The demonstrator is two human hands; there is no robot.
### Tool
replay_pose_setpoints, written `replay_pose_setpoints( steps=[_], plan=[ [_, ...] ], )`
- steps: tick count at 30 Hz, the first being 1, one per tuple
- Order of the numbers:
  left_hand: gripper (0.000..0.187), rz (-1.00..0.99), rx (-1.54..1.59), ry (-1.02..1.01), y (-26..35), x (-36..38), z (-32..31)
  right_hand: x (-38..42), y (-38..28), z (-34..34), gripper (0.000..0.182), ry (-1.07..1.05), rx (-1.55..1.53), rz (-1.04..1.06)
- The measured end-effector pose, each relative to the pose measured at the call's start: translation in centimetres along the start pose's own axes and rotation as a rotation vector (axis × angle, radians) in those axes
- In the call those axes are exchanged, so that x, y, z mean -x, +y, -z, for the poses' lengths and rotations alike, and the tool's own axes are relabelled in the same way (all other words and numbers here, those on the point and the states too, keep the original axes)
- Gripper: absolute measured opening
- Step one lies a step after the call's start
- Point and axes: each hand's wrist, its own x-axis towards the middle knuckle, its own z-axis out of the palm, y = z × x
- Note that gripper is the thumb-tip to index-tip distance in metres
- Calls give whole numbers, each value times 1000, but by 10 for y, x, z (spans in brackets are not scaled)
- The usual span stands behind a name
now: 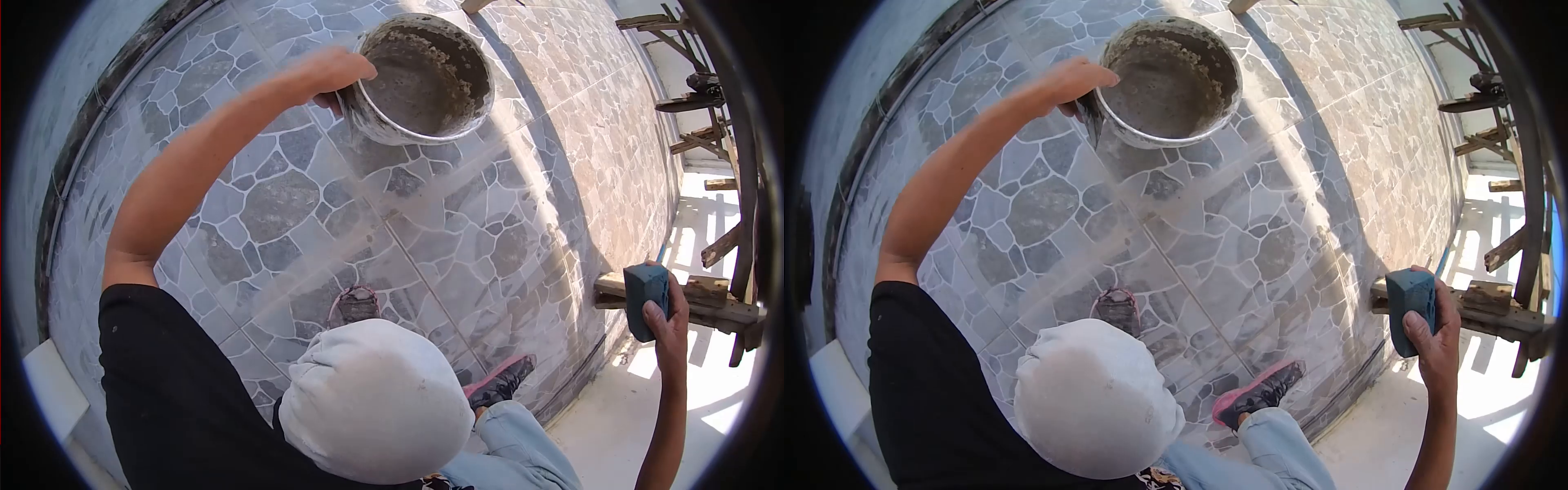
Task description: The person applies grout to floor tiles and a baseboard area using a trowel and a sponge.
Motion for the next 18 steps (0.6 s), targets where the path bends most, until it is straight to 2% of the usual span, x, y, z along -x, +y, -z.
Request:
replay_pose_setpoints(
  steps=[1,6,7,9,10,11,12,14,16,17,18],
  plan=[
    [42,29,39,24,-9,-3,7,-21,-22,-11,65,-116,-55,62],
    [42,160,141,142,-39,-12,29,-108,-108,-63,62,-216,138,563],
    [42,167,150,170,-51,-15,32,-124,-129,-73,61,-255,159,599],
    [54,145,188,96,-72,-23,36,-165,-162,-101,59,-246,196,782],
    [54,157,192,123,-73,-17,37,-186,-181,-115,60,-257,229,832],
    [62,163,159,123,-68,-10,36,-208,-198,-132,63,-266,231,885],
    [70,169,123,123,-65,-3,39,-225,-213,-149,64,-243,243,903],
    [75,194,19,162,-70,12,44,-267,-237,-179,58,-246,330,973],
    [80,243,-114,205,-78,34,55,-306,-256,-211,60,-357,386,968],
    [78,187,-14,262,-86,52,59,-314,-265,-220,60,-376,346,1005],
    [78,128,82,324,-93,73,63,-320,-274,-228,61,-506,368,899]
  ],
)
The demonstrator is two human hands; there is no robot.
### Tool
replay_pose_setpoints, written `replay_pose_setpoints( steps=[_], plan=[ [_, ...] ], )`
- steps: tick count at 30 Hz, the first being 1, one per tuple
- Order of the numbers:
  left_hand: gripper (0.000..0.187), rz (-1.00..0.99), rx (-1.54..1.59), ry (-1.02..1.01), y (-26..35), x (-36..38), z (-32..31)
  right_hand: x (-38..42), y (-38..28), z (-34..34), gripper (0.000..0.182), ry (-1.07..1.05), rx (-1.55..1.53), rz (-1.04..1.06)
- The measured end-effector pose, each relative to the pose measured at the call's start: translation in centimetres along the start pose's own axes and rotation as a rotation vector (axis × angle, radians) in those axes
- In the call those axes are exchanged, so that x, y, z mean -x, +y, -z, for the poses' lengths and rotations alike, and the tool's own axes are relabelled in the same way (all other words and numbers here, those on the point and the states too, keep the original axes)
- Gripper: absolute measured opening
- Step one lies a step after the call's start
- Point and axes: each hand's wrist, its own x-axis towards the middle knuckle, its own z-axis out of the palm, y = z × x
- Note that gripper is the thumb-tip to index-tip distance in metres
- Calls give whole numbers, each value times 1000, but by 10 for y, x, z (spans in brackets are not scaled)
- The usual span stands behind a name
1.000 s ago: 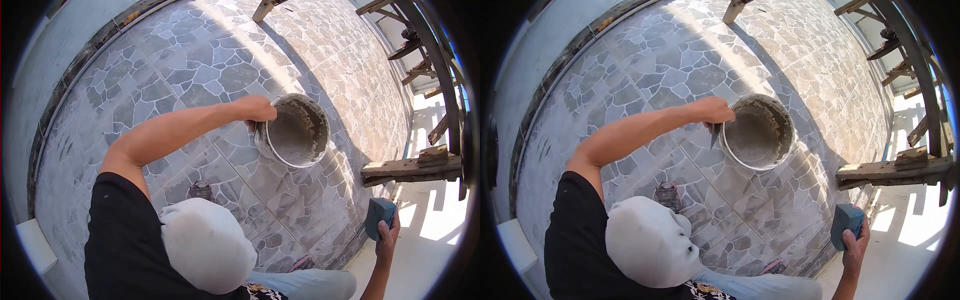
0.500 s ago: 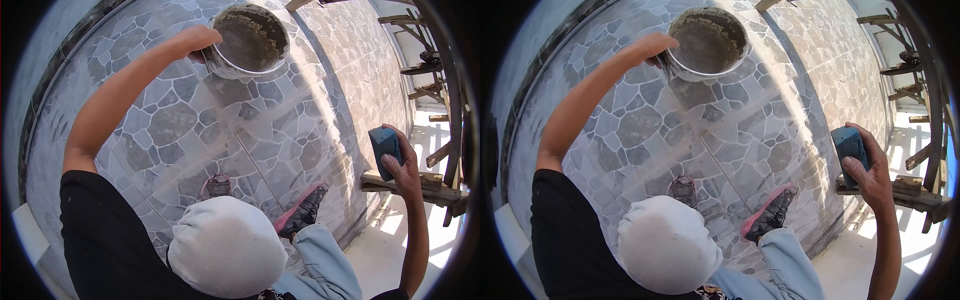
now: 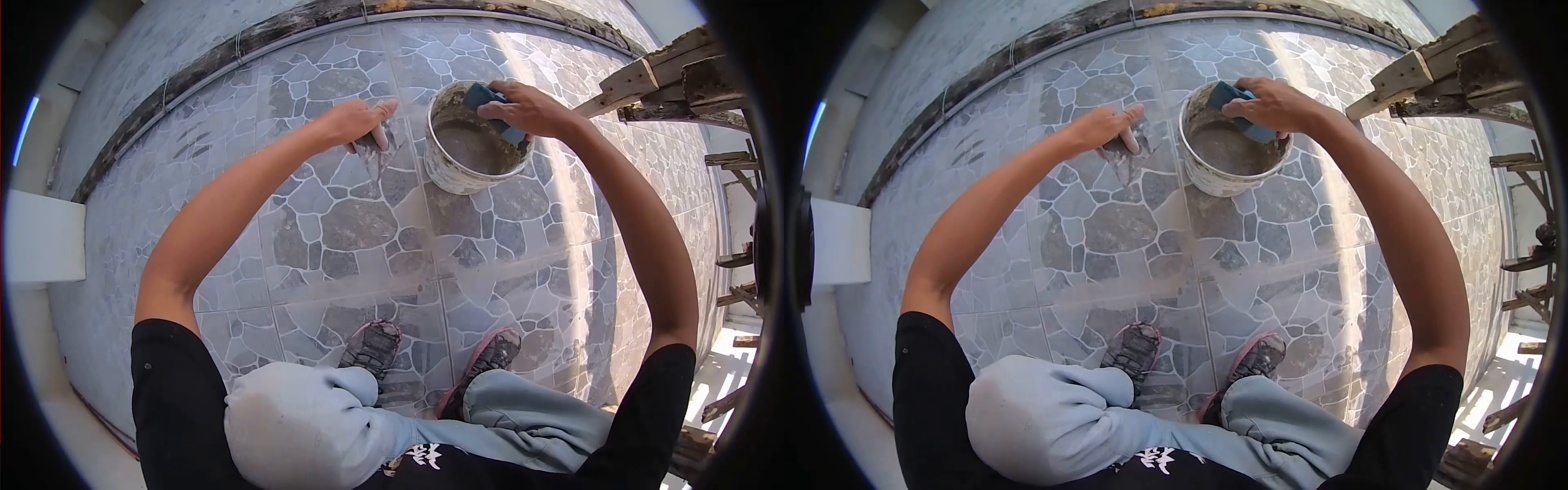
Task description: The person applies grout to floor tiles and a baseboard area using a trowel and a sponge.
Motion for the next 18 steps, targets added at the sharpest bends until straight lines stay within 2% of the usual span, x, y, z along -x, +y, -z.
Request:
replay_pose_setpoints(
  steps=[1,2,3,4,5,7,8,9,10,11,12,13,14,16,17,18],
  plan=[
    [53,13,4,-32,9,27,17,-12,-1,2,63,-130,-49,-69],
    [53,37,-18,9,15,48,32,-24,2,-2,66,-148,-58,-13],
    [39,13,-70,36,24,65,42,-35,6,-5,67,-135,-87,54],
    [35,-13,-112,54,36,78,50,-44,12,-6,69,-128,-111,110],
    [56,5,-108,34,53,89,60,-51,16,-6,69,-131,-108,136],
    [62,-51,-171,110,76,93,71,-60,27,-2,67,54,-353,344],
    [69,-119,-226,160,95,91,73,-60,31,-2,67,73,-374,338],
    [80,-32,-271,139,114,88,75,-63,31,-2,67,114,-596,366],
    [80,-47,-290,135,126,80,74,-66,30,4,66,159,-812,399],
    [83,-36,-256,203,131,67,71,-61,30,16,61,55,-727,316],
    [87,-24,-221,265,133,53,64,-58,32,25,59,-21,-508,266],
    [73,-153,-188,390,121,32,57,-53,33,26,56,-112,-304,175],
    [73,-175,-213,354,116,17,46,-48,33,24,54,-206,-112,74],
    [50,-201,261,317,113,-5,27,-73,48,-6,50,-380,272,-15],
    [50,-230,243,294,109,-17,16,-82,60,-31,47,-279,310,88],
    [40,-216,225,320,102,-27,2,-87,68,-63,44,-186,360,193]
  ],
)
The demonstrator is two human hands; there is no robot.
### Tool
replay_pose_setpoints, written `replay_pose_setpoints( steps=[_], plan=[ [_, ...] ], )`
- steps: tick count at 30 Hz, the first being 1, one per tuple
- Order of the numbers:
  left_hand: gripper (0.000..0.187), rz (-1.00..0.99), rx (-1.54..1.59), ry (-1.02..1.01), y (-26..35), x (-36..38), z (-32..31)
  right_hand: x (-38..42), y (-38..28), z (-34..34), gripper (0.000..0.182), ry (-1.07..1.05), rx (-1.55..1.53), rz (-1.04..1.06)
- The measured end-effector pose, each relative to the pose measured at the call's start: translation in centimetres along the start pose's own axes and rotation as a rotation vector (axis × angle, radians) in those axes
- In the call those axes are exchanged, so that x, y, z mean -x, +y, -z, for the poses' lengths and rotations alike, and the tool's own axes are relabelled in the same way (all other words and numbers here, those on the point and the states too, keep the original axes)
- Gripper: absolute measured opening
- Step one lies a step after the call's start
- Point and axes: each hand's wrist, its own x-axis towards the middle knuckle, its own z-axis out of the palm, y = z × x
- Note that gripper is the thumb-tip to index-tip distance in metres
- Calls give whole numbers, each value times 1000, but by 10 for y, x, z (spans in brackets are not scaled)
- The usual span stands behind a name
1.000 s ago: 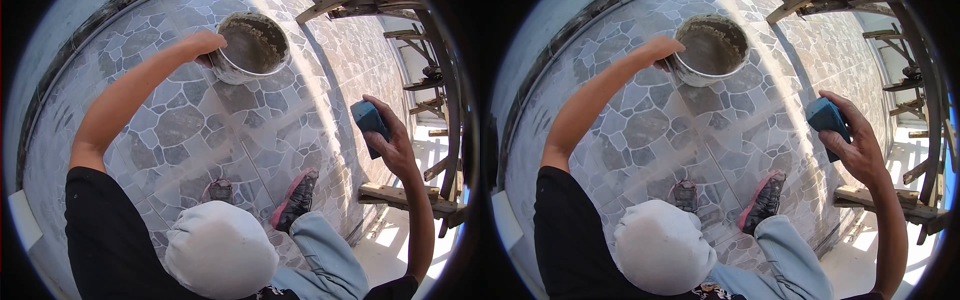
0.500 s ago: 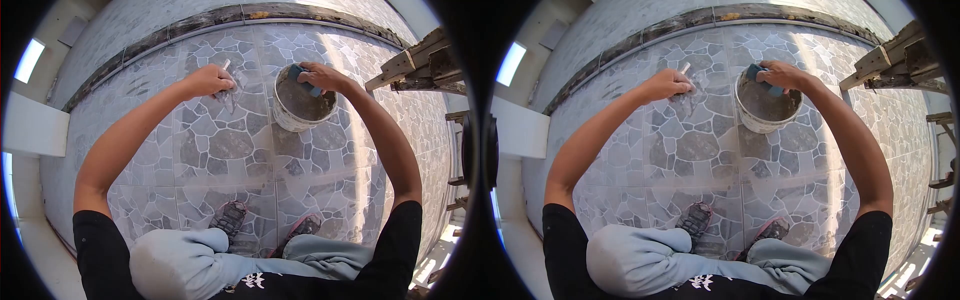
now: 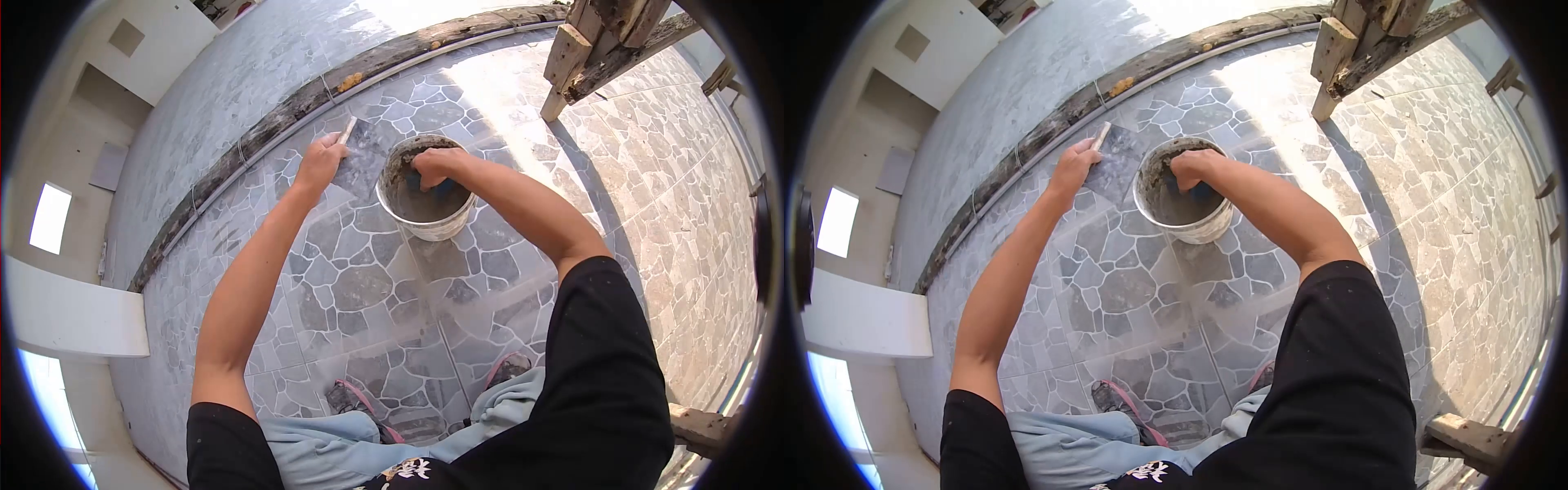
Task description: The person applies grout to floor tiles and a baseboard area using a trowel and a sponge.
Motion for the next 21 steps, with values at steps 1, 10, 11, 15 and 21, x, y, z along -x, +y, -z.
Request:
replay_pose_setpoints(
  steps=[1,10,11,15,21],
  plan=[
    [33,20,-12,32,-6,-3,-13,-12,-5,-35,43,35,123,7],
    [28,166,42,0,-2,0,-15,56,1,12,67,113,-420,72],
    [28,175,50,3,-1,5,-14,72,0,28,64,180,-546,41],
    [28,150,55,-96,-2,5,-24,76,-5,40,57,770,-643,-24],
    [26,85,250,-51,-14,-1,-55,65,-33,-19,38,954,-577,27]
  ],
)
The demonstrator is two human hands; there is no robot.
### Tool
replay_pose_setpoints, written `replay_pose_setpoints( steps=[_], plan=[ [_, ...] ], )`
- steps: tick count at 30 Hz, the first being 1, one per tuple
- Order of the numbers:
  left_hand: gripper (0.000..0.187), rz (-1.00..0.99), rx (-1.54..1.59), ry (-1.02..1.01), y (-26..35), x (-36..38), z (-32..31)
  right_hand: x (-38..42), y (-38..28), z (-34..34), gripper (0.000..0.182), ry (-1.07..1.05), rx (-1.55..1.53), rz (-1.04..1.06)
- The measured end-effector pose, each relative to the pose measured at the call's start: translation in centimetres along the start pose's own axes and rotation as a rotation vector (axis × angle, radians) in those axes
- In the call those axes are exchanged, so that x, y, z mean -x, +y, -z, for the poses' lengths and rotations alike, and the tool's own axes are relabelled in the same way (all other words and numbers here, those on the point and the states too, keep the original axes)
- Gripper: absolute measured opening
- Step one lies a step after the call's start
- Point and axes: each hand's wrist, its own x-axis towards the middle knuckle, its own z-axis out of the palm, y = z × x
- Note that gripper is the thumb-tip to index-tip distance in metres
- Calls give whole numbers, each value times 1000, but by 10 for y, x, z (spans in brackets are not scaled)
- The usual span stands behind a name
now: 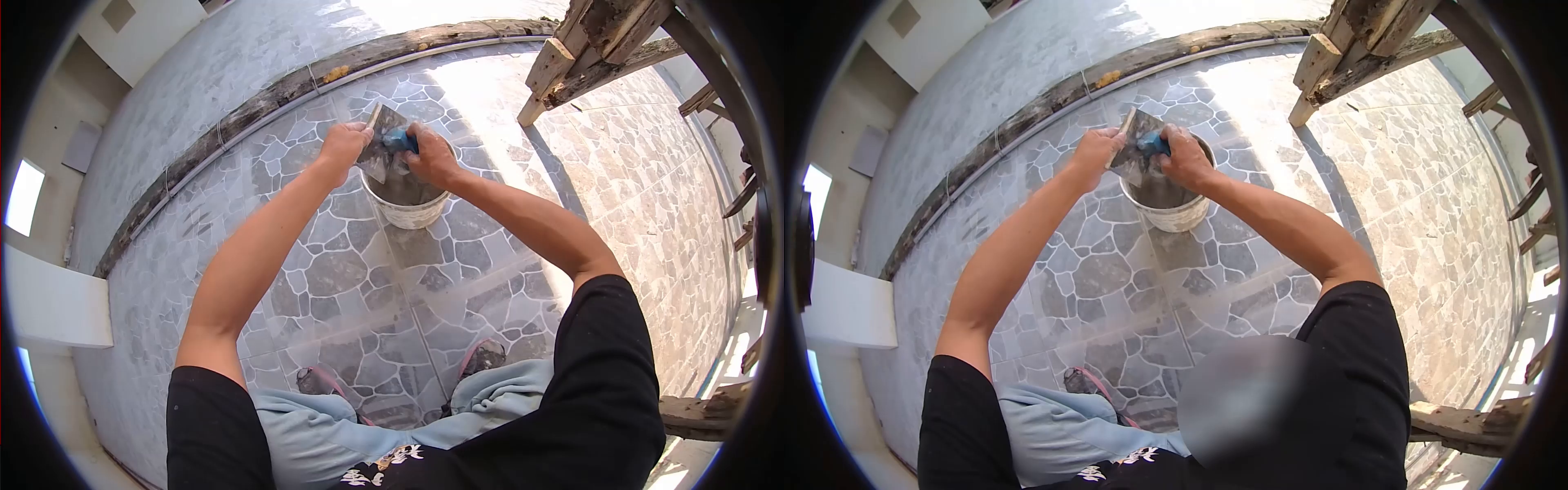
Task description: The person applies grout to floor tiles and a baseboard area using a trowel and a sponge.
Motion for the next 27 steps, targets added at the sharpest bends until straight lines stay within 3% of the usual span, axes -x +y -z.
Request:
replay_pose_setpoints(
  steps=[5,7,8,10,11,13,15,18,22,23,25,27],
  plan=[
    [26,6,157,125,0,-9,1,16,-21,15,39,-318,109,56],
    [28,-25,169,68,-1,-9,0,-1,-29,21,38,14,37,-19],
    [28,-20,171,69,2,-7,-4,-13,-26,19,38,9,36,-22],
    [30,57,304,8,4,-6,-17,-32,-21,16,37,238,-35,-64],
    [30,57,302,-2,1,-12,-19,-30,-21,12,37,245,-31,-70],
    [32,67,679,-64,2,-22,-23,-20,-24,6,39,98,-18,60],
    [32,67,675,-22,0,-20,-22,-3,-27,9,37,17,-11,55],
    [30,38,602,36,-11,-20,-11,7,-18,25,39,-308,246,259],
    [29,8,445,58,-21,-18,1,0,-18,39,39,-126,340,413],
    [29,11,448,58,-17,-14,2,-1,-17,33,39,-130,341,411],
    [29,63,213,-63,-8,-9,5,-6,-18,21,32,-239,498,751],
    [27,65,214,-38,-8,-10,11,-13,-10,25,29,-259,567,717]
  ],
)
